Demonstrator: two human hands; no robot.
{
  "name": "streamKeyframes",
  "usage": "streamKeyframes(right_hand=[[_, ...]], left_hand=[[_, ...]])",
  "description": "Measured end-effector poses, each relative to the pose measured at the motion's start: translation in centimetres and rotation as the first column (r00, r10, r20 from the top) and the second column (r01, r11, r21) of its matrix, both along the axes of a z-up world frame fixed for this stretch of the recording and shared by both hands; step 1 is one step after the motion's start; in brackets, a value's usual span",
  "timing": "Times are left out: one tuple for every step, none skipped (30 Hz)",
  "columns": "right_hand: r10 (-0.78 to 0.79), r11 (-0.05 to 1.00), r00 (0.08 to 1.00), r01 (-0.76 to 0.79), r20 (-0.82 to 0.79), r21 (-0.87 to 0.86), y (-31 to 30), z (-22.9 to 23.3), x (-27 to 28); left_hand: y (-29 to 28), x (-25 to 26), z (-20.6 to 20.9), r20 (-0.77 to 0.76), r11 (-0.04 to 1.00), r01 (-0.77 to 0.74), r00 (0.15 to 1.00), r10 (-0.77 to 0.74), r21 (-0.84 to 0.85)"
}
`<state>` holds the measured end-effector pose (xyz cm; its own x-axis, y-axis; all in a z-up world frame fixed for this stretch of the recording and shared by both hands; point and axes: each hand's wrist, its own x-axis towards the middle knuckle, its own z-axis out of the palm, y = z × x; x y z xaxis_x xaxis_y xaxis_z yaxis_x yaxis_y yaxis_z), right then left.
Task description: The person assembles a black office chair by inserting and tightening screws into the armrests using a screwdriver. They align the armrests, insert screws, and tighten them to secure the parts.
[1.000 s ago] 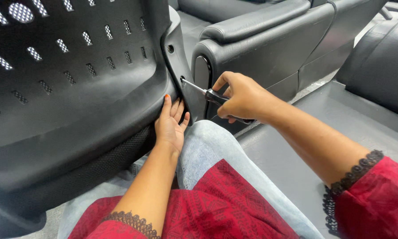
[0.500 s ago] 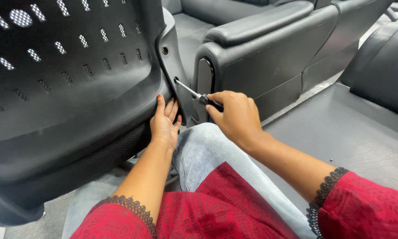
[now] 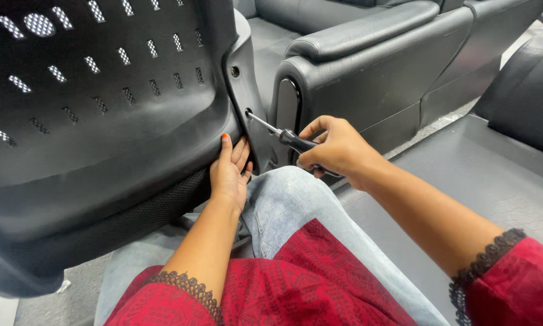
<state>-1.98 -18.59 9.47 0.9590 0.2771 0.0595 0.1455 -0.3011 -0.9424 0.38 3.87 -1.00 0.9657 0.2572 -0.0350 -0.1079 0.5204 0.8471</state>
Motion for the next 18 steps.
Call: streamKeyframes(right_hand=[[-0.050, 0.995, 0.995, 0.056, 0.081, -0.085, -0.2, 0.1, -0.6], [-0.092, 0.979, 0.982, 0.119, 0.166, -0.163, -0.3, 0.2, -1.1], [-0.108, 0.956, 0.942, 0.186, 0.318, -0.227, -0.1, 0.2, -1.7], [-0.108, 0.925, 0.880, 0.259, 0.463, -0.277, 0.0, 0.1, -2.3], [-0.096, 0.887, 0.796, 0.341, 0.598, -0.311, 0.1, 0.0, -2.8], [-0.094, 0.873, 0.777, 0.365, 0.623, -0.324, 0.3, -0.1, -3.1], [-0.090, 0.858, 0.757, 0.389, 0.647, -0.336, 0.4, -0.1, -3.3], [-0.086, 0.842, 0.738, 0.413, 0.670, -0.347, 0.4, -0.1, -3.5], [-0.103, 0.852, 0.742, 0.409, 0.662, -0.326, 0.5, -0.1, -3.5], [-0.120, 0.862, 0.747, 0.406, 0.654, -0.305, 0.5, -0.1, -3.5], [-0.138, 0.871, 0.753, 0.401, 0.644, -0.283, 0.6, -0.1, -3.5], [-0.160, 0.874, 0.800, 0.387, 0.578, -0.294, 0.6, 0.0, -3.3], [-0.181, 0.877, 0.842, 0.372, 0.509, -0.304, 0.8, 0.1, -3.0], [-0.200, 0.881, 0.878, 0.356, 0.436, -0.312, 0.8, 0.3, -2.7], [-0.224, 0.908, 0.920, 0.317, 0.321, -0.274, 0.8, 0.5, -2.4], [-0.238, 0.932, 0.950, 0.282, 0.201, -0.230, 0.6, 0.6, -2.2], [-0.243, 0.950, 0.967, 0.253, 0.077, -0.180, 0.3, 0.8, -2.0], [-0.212, 0.966, 0.977, 0.213, 0.021, -0.147, 0.2, 0.9, -1.7]], left_hand=[[0.0, -0.1, -0.1, 0.003, 1.000, 0.005, 1.000, -0.005, 0.000], [0.1, -0.1, -0.1, 0.006, 1.000, 0.010, 1.000, -0.010, 0.001], [0.1, -0.3, -0.1, 0.007, 1.000, 0.012, 1.000, -0.012, -0.001], [0.0, -0.4, -0.2, 0.012, 1.000, 0.009, 1.000, -0.009, 0.003], [0.0, -0.5, -0.2, 0.018, 1.000, 0.010, 1.000, -0.010, 0.007], [0.0, -0.5, -0.3, 0.024, 1.000, 0.010, 1.000, -0.011, 0.011], [0.0, -0.6, -0.3, 0.024, 1.000, 0.012, 1.000, -0.012, 0.013], [0.0, -0.6, -0.2, 0.024, 1.000, 0.013, 1.000, -0.014, 0.015], [-0.1, -0.6, -0.2, 0.026, 1.000, 0.016, 1.000, -0.016, 0.017], [-0.1, -0.6, -0.1, 0.021, 1.000, 0.012, 1.000, -0.012, 0.019], [-0.1, -0.7, -0.1, 0.015, 1.000, 0.008, 1.000, -0.008, 0.022], [-0.2, -0.7, -0.1, 0.008, 1.000, 0.003, 1.000, -0.004, 0.025], [-0.2, -0.7, 0.0, 0.005, 1.000, 0.004, 1.000, -0.004, 0.023], [-0.2, -0.7, 0.0, 0.002, 1.000, 0.004, 1.000, -0.004, 0.022], [-0.2, -0.8, 0.1, -0.003, 1.000, 0.003, 1.000, -0.003, 0.021], [-0.2, -0.9, 0.1, 0.002, 1.000, 0.000, 1.000, 0.000, 0.023], [-0.2, -0.9, 0.1, 0.006, 1.000, 0.000, 1.000, 0.000, 0.026], [-0.2, -1.0, 0.0, 0.011, 1.000, -0.001, 1.000, 0.000, 0.028]])
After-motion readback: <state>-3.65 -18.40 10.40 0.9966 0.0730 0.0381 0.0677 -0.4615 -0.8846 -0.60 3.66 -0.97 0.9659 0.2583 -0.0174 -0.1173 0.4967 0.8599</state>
